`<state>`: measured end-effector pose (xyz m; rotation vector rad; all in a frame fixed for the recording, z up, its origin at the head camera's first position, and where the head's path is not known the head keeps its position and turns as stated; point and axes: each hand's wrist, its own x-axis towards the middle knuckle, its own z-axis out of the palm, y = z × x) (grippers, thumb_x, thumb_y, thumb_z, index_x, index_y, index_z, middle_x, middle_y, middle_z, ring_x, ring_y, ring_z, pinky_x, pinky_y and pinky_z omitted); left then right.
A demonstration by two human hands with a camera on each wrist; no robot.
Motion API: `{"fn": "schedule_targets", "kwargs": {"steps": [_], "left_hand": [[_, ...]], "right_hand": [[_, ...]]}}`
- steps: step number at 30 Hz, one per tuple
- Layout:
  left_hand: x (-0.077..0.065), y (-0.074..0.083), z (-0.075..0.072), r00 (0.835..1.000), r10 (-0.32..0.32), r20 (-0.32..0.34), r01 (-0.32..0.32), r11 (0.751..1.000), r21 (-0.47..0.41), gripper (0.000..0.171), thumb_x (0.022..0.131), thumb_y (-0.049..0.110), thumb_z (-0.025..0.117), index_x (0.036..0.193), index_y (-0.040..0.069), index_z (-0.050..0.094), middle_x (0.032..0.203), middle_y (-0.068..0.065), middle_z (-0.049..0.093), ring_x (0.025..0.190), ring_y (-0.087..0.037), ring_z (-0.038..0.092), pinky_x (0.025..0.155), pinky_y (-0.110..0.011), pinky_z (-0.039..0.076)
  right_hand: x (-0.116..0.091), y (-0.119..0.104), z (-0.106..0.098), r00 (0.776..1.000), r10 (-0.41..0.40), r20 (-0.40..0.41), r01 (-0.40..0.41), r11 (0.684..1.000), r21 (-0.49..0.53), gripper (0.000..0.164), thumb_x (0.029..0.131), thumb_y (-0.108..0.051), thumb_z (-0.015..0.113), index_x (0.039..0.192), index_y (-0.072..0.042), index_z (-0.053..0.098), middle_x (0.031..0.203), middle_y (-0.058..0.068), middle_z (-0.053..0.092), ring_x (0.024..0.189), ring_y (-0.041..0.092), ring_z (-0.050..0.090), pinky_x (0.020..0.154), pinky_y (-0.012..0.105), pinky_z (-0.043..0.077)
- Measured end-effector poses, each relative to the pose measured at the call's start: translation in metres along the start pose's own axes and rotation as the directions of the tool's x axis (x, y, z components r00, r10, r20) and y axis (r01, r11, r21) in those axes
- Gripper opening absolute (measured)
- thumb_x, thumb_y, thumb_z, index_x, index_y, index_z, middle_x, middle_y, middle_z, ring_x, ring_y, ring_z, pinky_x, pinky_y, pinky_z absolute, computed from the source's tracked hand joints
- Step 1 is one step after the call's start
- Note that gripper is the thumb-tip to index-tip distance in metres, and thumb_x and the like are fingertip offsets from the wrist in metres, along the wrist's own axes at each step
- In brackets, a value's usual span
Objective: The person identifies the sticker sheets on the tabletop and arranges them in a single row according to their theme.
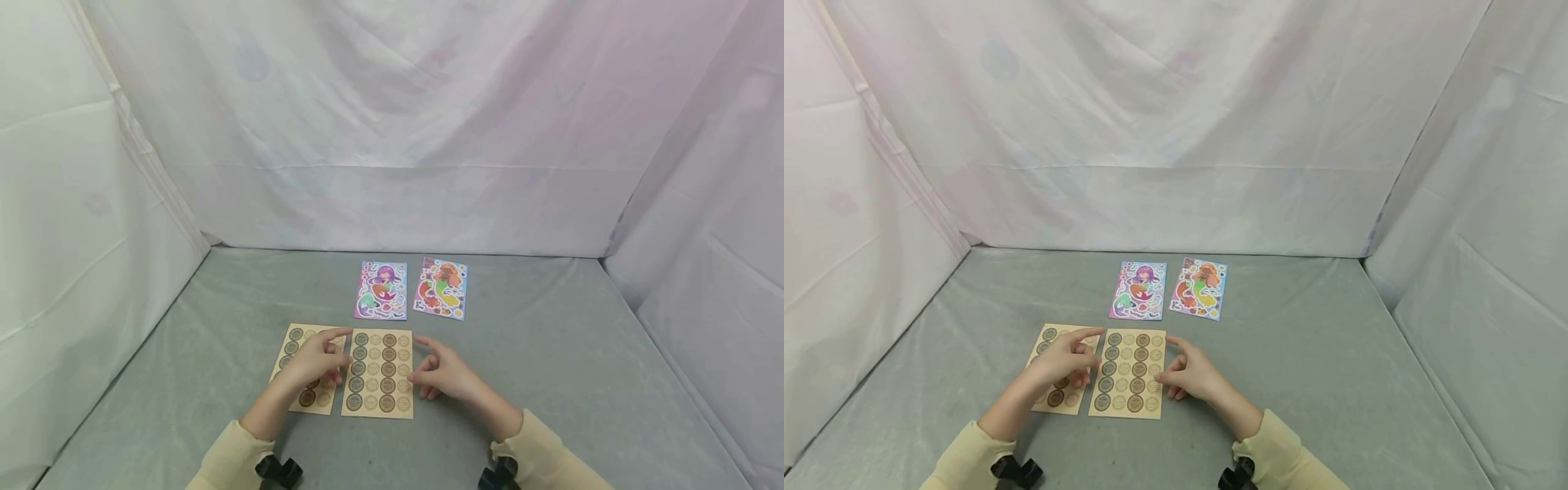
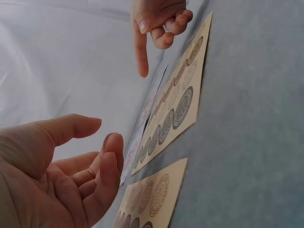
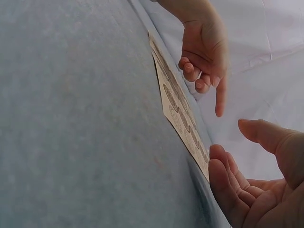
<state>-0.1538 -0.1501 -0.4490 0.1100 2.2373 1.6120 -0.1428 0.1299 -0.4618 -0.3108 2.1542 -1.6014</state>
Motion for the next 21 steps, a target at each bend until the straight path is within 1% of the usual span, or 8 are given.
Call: {"fn": "schedule_targets", "kwargs": {"steps": [5,9,16,21], "left_hand": [[0.001,0.006,-0.002,1.0,0.025,0.002,-0.025,1.0,-0.005,0.064,0.083,0.004,0.065,0.142,0.001,0.041,0.073,-0.017,0.063,0.051,-0.022,0.06,0.042,-0.029,0.047],[0.003,0.01,-0.002,0.999,0.035,-0.006,-0.035,0.999,-0.011,0.065,0.083,0.004,0.065,0.143,0.001,0.042,0.076,-0.019,0.063,0.053,-0.024,0.061,0.045,-0.03,0.049],[0.006,0.016,-0.002,1.0,0.021,-0.022,-0.021,1.0,-0.009,0.066,0.082,0.006,0.067,0.143,0.004,0.042,0.082,-0.021,0.062,0.057,-0.024,0.061,0.051,-0.036,0.053],[0.009,0.02,-0.004,0.999,0.033,-0.026,-0.033,0.999,0.007,0.066,0.083,0.005,0.065,0.144,0.004,0.041,0.083,-0.021,0.063,0.059,-0.03,0.063,0.053,-0.041,0.054]], "right_hand": [[0.0,-0.003,-0.003,1.0,-0.005,-0.017,0.004,1.0,-0.018,0.08,0.083,-0.009,0.074,0.147,0.001,0.027,0.077,0.011,0.067,0.055,0.023,0.062,0.05,0.037,0.055],[0.0,-0.006,-0.006,1.0,-0.004,-0.03,0.003,0.999,-0.034,0.078,0.083,-0.009,0.073,0.146,0.0,0.028,0.077,0.009,0.066,0.056,0.022,0.062,0.052,0.037,0.055],[0.003,-0.01,-0.01,0.999,-0.007,-0.052,0.005,0.998,-0.056,0.077,0.083,-0.009,0.073,0.147,-0.002,0.03,0.078,0.007,0.065,0.058,0.024,0.063,0.053,0.038,0.055],[0.006,-0.015,-0.013,0.997,-0.019,-0.077,0.015,0.998,-0.054,0.077,0.083,-0.008,0.073,0.147,-0.001,0.03,0.079,0.007,0.065,0.06,0.025,0.063,0.054,0.039,0.055]]}}
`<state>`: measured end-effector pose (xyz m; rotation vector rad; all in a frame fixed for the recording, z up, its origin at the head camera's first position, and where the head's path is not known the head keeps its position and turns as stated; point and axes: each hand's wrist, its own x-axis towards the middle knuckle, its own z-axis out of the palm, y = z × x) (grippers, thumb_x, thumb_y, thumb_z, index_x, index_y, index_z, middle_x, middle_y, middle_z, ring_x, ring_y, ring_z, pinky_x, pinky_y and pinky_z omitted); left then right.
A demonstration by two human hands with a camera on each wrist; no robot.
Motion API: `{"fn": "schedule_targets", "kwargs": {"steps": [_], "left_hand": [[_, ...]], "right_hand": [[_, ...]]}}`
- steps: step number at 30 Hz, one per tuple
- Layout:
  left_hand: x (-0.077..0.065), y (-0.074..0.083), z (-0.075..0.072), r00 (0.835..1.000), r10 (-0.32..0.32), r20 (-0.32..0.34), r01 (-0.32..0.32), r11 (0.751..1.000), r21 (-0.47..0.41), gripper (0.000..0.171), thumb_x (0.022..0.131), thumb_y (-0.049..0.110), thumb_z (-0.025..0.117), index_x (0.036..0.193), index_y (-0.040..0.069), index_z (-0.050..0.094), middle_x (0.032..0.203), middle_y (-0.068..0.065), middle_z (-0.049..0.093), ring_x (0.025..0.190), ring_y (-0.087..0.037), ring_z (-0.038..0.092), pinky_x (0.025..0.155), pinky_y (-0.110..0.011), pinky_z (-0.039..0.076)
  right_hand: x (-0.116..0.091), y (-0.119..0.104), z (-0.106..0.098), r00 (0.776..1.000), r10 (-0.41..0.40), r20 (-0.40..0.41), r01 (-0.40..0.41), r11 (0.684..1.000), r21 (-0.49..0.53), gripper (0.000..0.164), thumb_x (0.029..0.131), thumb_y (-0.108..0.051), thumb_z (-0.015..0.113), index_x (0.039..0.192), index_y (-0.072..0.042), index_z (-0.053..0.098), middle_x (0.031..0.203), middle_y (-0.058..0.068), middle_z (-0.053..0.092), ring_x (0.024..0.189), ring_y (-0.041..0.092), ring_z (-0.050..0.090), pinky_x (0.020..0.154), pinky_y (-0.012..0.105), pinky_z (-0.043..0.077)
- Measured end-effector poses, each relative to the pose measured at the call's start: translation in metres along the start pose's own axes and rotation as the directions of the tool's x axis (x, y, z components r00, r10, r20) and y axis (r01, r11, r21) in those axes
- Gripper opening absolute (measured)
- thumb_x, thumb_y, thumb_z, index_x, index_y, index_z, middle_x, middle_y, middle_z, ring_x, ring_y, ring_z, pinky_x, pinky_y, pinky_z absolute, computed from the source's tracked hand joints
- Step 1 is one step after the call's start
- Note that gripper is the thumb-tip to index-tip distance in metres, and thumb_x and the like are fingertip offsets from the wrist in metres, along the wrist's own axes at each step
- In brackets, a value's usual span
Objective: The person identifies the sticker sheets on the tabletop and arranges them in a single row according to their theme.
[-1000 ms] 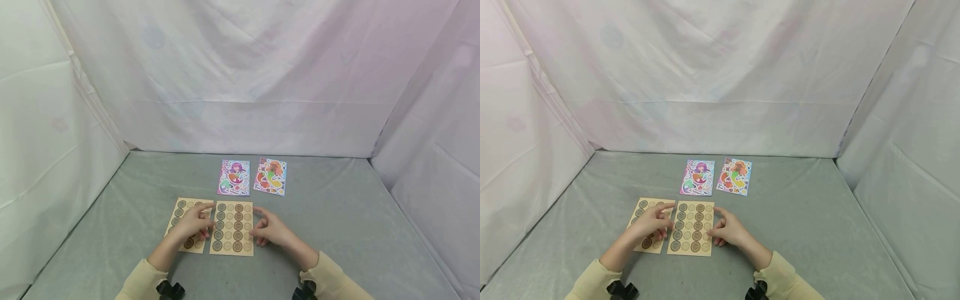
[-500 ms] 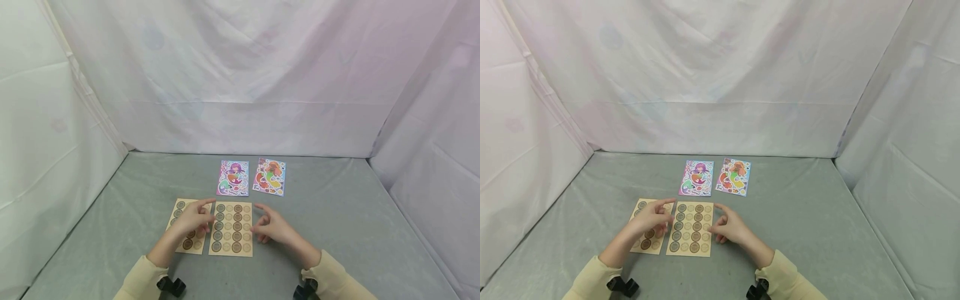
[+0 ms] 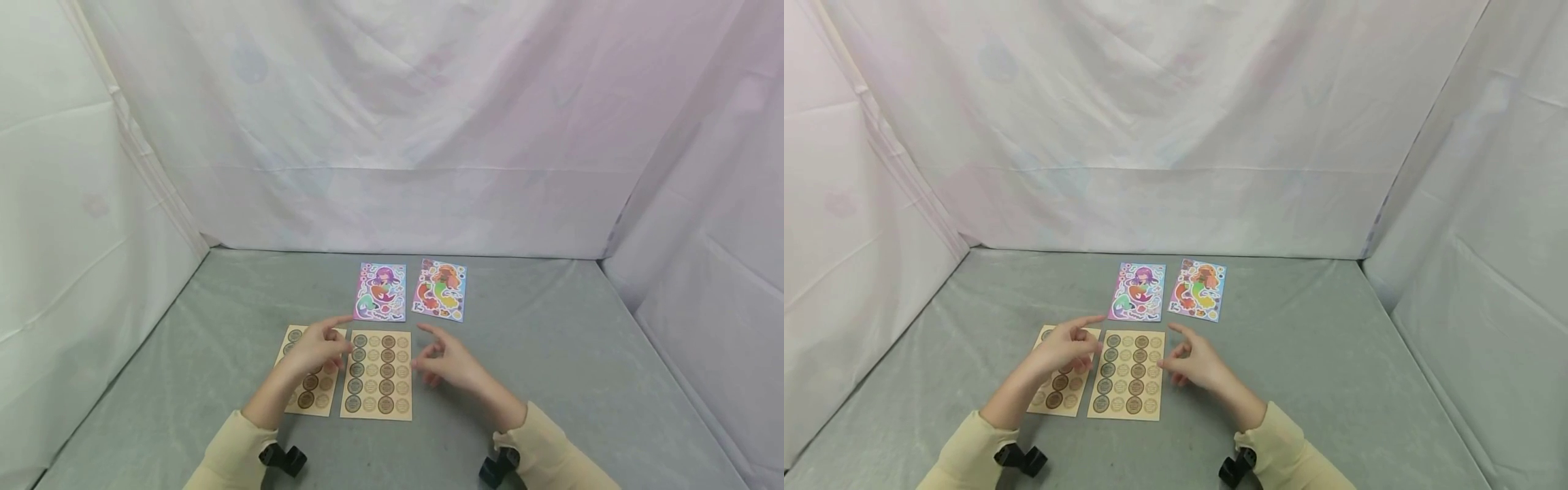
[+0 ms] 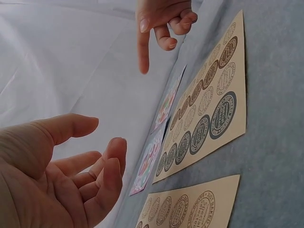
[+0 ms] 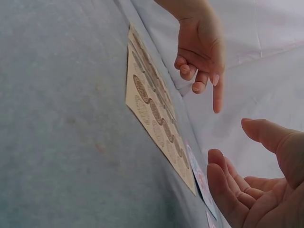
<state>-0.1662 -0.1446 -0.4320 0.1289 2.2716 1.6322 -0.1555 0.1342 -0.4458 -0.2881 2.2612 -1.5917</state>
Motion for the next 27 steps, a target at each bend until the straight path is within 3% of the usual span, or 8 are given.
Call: {"fn": "schedule_targets", "kwargs": {"steps": [11,18,27], "left_hand": [[0.011,0.002,-0.001,0.998,0.01,-0.056,-0.009,1.0,0.024,0.062,0.084,0.006,0.065,0.142,0.004,0.044,0.087,-0.019,0.065,0.064,-0.033,0.065,0.055,-0.039,0.055],[0.018,0.004,-0.003,0.996,0.028,-0.085,-0.027,1.0,0.011,0.06,0.086,0.004,0.065,0.142,0.003,0.044,0.091,-0.019,0.064,0.072,-0.034,0.064,0.058,-0.039,0.054],[0.027,0.006,-0.004,0.99,0.057,-0.132,-0.055,0.998,0.023,0.058,0.087,0.003,0.062,0.141,0.0,0.043,0.091,-0.013,0.062,0.082,-0.037,0.063,0.069,-0.042,0.055]], "right_hand": [[0.011,-0.01,-0.003,0.997,-0.03,-0.076,0.028,0.999,-0.02,0.068,0.085,-0.005,0.071,0.144,-0.003,0.037,0.082,0.008,0.064,0.069,0.029,0.066,0.059,0.04,0.056],[0.017,-0.014,-0.003,0.991,-0.01,-0.136,0.004,0.999,-0.04,0.063,0.086,-0.008,0.071,0.142,-0.005,0.043,0.089,0.008,0.064,0.072,0.026,0.066,0.06,0.039,0.057],[0.027,-0.01,-0.003,0.976,-0.034,-0.214,0.025,0.999,-0.048,0.059,0.085,-0.01,0.072,0.139,-0.005,0.048,0.095,0.006,0.065,0.074,0.022,0.064,0.062,0.035,0.055]]}}
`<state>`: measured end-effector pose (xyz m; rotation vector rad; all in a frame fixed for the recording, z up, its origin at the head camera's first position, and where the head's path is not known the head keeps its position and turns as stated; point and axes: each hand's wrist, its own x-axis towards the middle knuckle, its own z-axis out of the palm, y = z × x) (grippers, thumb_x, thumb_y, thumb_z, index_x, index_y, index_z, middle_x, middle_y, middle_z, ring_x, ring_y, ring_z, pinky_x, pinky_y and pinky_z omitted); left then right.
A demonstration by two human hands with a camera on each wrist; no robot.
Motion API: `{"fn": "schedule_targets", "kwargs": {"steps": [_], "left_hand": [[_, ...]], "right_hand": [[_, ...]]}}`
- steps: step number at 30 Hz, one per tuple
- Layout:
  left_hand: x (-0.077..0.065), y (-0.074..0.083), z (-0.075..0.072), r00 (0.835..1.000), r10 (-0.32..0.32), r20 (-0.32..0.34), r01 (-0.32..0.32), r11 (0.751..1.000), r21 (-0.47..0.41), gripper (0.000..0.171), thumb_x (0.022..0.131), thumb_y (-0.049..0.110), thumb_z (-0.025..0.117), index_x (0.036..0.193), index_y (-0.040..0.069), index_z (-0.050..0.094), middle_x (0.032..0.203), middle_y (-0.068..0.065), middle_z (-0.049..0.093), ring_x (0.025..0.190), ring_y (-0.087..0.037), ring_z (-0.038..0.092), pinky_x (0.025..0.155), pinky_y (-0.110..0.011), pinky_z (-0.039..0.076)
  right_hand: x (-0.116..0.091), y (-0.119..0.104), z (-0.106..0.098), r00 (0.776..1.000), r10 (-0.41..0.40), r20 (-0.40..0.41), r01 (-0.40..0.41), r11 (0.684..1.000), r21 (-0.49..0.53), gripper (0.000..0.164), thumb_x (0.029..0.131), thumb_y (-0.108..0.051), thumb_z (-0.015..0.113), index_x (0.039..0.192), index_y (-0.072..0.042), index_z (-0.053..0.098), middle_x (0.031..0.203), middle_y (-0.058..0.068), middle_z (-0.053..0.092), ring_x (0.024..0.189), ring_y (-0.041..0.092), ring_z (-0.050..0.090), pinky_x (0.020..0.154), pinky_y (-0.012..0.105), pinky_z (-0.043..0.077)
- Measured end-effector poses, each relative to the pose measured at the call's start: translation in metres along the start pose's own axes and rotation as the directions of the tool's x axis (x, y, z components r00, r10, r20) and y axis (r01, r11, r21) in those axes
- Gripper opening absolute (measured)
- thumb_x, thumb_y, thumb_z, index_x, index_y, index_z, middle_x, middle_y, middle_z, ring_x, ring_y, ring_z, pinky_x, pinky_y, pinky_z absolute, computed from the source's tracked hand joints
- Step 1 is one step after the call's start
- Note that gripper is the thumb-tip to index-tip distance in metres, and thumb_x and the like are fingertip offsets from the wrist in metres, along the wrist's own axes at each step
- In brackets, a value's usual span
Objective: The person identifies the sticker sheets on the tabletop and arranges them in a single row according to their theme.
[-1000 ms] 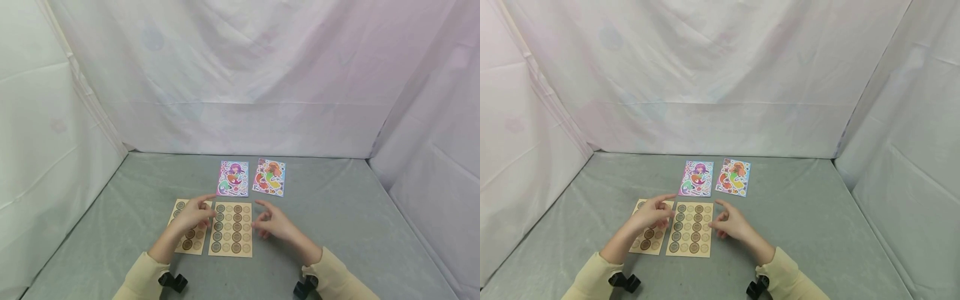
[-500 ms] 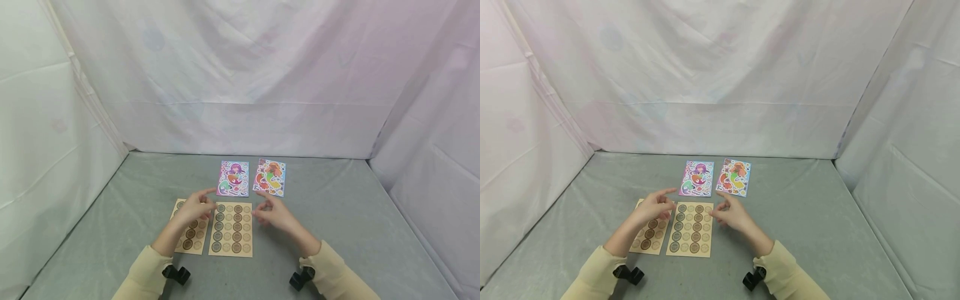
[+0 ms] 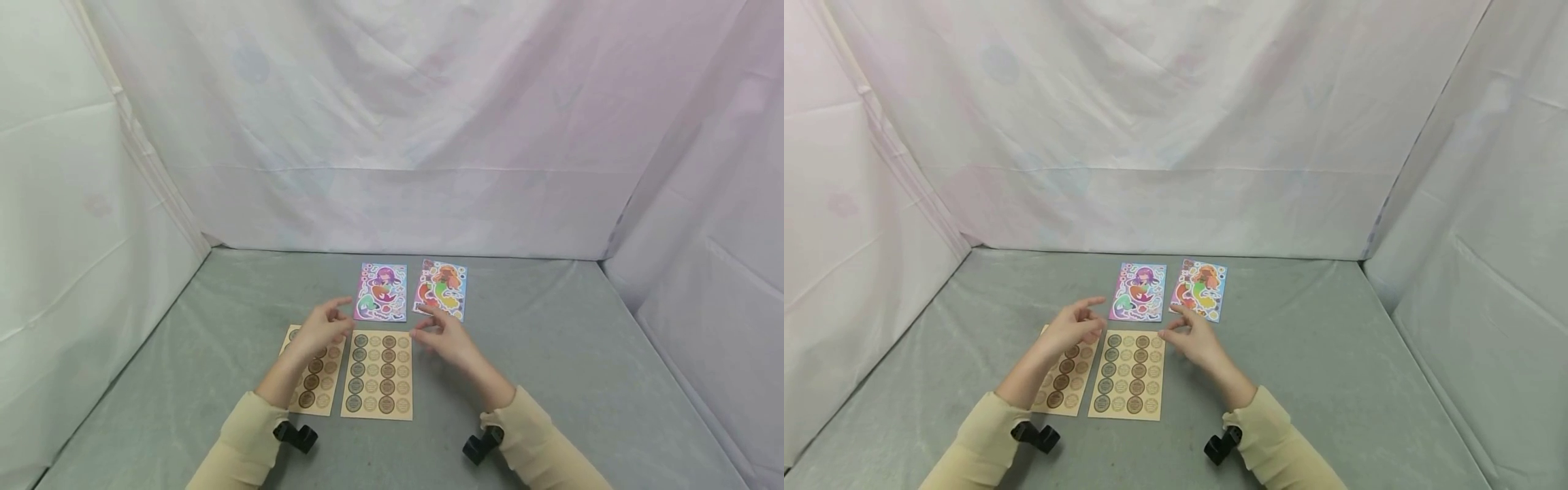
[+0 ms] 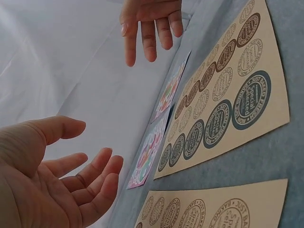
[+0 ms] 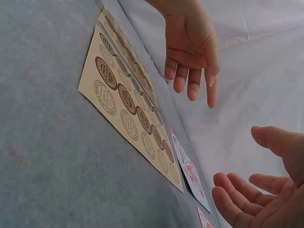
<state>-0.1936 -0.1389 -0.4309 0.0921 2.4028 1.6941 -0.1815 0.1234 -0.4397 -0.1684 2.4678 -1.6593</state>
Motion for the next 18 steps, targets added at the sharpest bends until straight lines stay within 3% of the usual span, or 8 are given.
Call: {"fn": "schedule_targets", "kwargs": {"steps": [5,12,18], "left_hand": [[0.006,0.0,0.001,0.999,0.014,-0.03,-0.014,1.0,-0.013,0.056,0.088,0.005,0.062,0.14,-0.001,0.044,0.094,-0.014,0.062,0.087,-0.038,0.062,0.073,-0.045,0.055],[0.01,0.002,0.001,0.997,0.018,-0.075,-0.019,1.0,-0.01,0.053,0.089,0.008,0.062,0.139,0.0,0.046,0.106,-0.017,0.062,0.092,-0.028,0.06,0.08,-0.043,0.053],[0.015,0.004,0.001,0.994,0.019,-0.11,-0.018,1.0,0.008,0.054,0.089,0.009,0.063,0.14,0.003,0.046,0.114,-0.016,0.061,0.102,-0.031,0.058,0.084,-0.043,0.051]], "right_hand": [[0.006,0.002,0.001,0.999,-0.013,-0.048,0.013,1.0,0.002,0.055,0.086,-0.009,0.071,0.137,-0.004,0.05,0.098,0.008,0.066,0.077,0.02,0.064,0.067,0.037,0.056],[0.01,0.0,0.002,0.995,-0.025,-0.101,0.025,1.0,-0.001,0.052,0.085,-0.01,0.072,0.133,-0.001,0.054,0.103,0.011,0.066,0.078,0.021,0.065,0.067,0.04,0.056],[0.018,0.002,0.005,0.992,-0.025,-0.122,0.031,0.998,0.049,0.051,0.086,-0.01,0.071,0.132,0.001,0.054,0.111,0.017,0.064,0.084,0.024,0.065,0.068,0.038,0.056]]}}
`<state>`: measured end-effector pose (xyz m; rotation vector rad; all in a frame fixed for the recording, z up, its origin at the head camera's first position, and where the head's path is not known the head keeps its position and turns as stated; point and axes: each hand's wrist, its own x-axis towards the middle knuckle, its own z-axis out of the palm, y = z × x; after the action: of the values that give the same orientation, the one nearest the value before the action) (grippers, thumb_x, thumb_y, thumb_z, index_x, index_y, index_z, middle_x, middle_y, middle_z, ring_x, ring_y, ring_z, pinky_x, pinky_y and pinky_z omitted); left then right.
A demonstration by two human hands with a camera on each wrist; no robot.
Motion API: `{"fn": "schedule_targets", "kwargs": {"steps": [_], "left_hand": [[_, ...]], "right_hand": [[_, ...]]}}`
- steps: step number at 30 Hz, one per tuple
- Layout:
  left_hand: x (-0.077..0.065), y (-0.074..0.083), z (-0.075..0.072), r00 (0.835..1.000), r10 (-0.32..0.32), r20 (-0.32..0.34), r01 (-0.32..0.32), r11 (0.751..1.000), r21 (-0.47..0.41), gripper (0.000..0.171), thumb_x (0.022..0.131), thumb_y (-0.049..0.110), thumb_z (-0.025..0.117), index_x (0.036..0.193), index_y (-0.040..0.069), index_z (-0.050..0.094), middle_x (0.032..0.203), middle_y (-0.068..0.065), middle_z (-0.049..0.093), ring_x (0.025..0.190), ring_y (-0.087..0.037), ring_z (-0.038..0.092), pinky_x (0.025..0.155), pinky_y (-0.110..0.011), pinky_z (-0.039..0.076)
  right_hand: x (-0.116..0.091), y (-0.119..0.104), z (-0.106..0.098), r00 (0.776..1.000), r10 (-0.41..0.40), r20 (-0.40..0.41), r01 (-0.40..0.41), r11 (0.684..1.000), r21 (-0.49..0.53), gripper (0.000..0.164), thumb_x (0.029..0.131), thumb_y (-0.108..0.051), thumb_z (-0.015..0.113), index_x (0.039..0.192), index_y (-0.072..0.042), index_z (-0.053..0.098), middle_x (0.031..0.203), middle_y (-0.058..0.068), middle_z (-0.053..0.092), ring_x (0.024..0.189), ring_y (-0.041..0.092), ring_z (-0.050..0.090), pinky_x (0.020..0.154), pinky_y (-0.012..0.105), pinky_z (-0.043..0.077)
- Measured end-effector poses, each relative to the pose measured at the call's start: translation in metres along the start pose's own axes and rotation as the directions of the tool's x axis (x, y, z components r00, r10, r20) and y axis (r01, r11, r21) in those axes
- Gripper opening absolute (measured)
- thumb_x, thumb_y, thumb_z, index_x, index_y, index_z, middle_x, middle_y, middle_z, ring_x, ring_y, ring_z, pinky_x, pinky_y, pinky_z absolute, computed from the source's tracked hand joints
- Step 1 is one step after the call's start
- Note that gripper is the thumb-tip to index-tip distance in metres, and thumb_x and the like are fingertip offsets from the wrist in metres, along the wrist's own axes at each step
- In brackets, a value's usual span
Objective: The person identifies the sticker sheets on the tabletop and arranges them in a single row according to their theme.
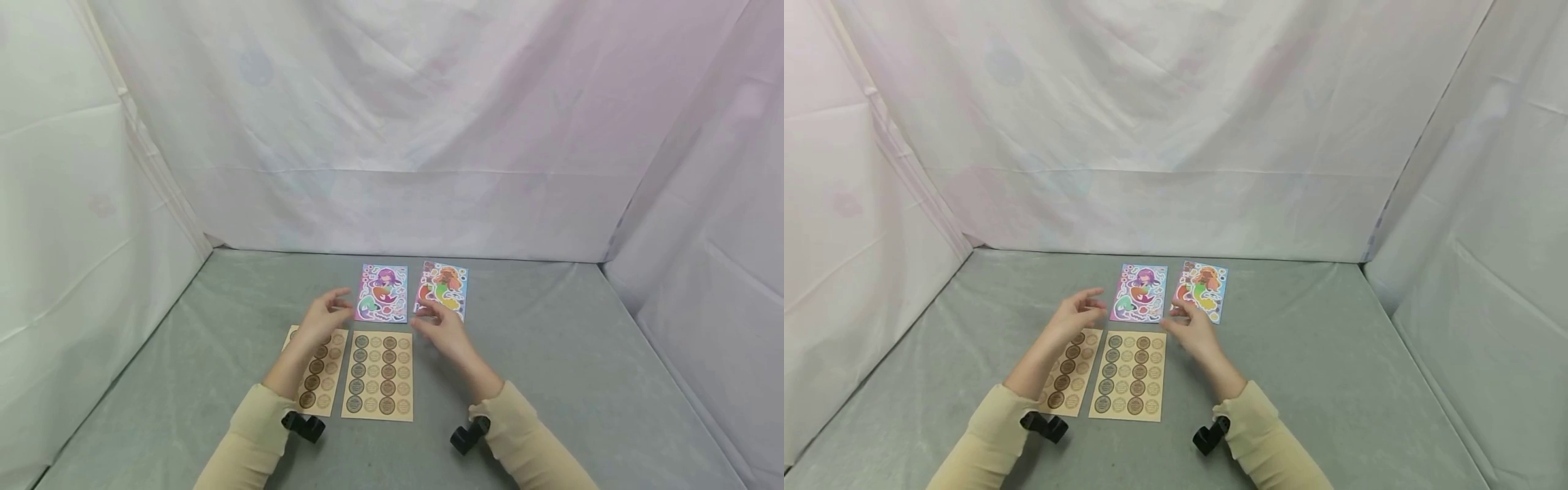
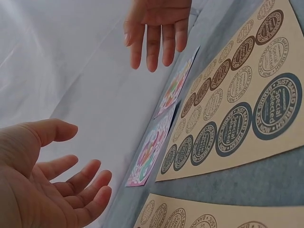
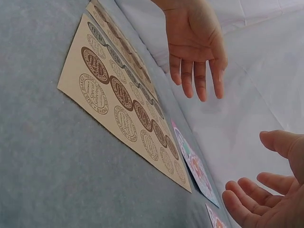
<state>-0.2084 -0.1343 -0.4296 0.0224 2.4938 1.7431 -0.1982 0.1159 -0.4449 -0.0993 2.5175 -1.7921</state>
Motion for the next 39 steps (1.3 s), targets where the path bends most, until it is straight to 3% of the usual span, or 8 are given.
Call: {"fn": "schedule_targets", "kwargs": {"steps": [7,19,29,39], "left_hand": [[0.005,0.0,0.001,1.0,-0.015,-0.016,0.015,1.0,-0.011,0.056,0.088,0.011,0.064,0.141,0.006,0.045,0.119,-0.016,0.06,0.109,-0.032,0.056,0.09,-0.046,0.048],[0.02,-0.009,0.004,1.0,0.008,-0.018,-0.009,0.998,-0.059,0.055,0.089,0.01,0.065,0.14,0.005,0.046,0.131,-0.021,0.053,0.121,-0.038,0.048,0.098,-0.05,0.042],[0.03,-0.016,0.005,1.0,-0.028,-0.012,0.027,0.996,-0.088,0.057,0.089,0.013,0.065,0.141,0.006,0.044,0.135,-0.018,0.051,0.123,-0.035,0.047,0.093,-0.046,0.046],[0.037,-0.018,0.009,0.997,-0.066,-0.028,0.061,0.988,-0.139,0.056,0.09,0.011,0.064,0.141,0.004,0.044,0.136,-0.019,0.049,0.125,-0.035,0.045,0.098,-0.047,0.042]], "right_hand": [[0.005,0.001,0.005,1.0,0.011,-0.007,-0.011,0.998,0.062,0.052,0.086,-0.008,0.07,0.134,0.003,0.051,0.119,0.023,0.059,0.101,0.033,0.062,0.074,0.035,0.056],[0.015,0.002,0.01,0.998,0.055,-0.036,-0.052,0.996,0.071,0.057,0.086,-0.012,0.072,0.136,0.003,0.048,0.124,0.022,0.057,0.103,0.031,0.061,0.077,0.033,0.055],[0.03,0.003,0.015,0.997,0.062,-0.044,-0.058,0.994,0.092,0.059,0.085,-0.011,0.072,0.137,0.002,0.047,0.126,0.021,0.057,0.106,0.032,0.059,0.079,0.033,0.055],[0.04,0.007,0.018,0.994,0.097,-0.047,-0.093,0.993,0.076,0.059,0.085,-0.013,0.072,0.137,0.001,0.048,0.125,0.02,0.057,0.104,0.031,0.059,0.077,0.034,0.055]]}}
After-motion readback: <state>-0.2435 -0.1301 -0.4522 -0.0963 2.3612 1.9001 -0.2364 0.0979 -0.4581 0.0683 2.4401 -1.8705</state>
